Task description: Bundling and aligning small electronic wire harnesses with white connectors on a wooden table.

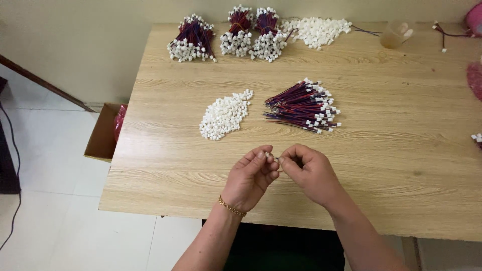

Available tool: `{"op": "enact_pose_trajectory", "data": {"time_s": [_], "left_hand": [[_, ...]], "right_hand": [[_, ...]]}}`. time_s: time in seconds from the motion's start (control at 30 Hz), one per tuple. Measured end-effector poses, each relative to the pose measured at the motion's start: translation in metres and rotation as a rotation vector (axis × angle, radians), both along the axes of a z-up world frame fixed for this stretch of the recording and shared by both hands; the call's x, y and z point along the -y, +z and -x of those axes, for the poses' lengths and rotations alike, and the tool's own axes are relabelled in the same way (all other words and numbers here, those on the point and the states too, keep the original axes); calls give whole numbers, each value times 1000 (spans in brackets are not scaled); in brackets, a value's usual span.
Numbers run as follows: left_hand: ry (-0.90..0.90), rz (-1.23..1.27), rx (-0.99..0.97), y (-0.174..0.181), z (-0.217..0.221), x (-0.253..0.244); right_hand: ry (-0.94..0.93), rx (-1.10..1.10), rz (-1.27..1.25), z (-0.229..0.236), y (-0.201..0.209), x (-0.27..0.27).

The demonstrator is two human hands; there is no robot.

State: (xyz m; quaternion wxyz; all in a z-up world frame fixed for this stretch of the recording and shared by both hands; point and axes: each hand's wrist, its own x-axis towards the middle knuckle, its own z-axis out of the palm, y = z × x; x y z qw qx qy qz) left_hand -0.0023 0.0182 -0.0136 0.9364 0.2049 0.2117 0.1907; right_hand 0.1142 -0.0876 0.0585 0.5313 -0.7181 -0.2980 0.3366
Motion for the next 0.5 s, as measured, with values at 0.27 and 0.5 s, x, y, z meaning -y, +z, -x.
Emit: {"op": "enact_pose_trajectory", "data": {"time_s": [0.27, 0.5], "left_hand": [[33, 22, -13, -8, 0, 2], [31, -3, -20, -15, 3, 4]], "right_hand": [[31, 49, -29, -5, -9, 1], [35, -4, -31, 2, 4, -1]]}}
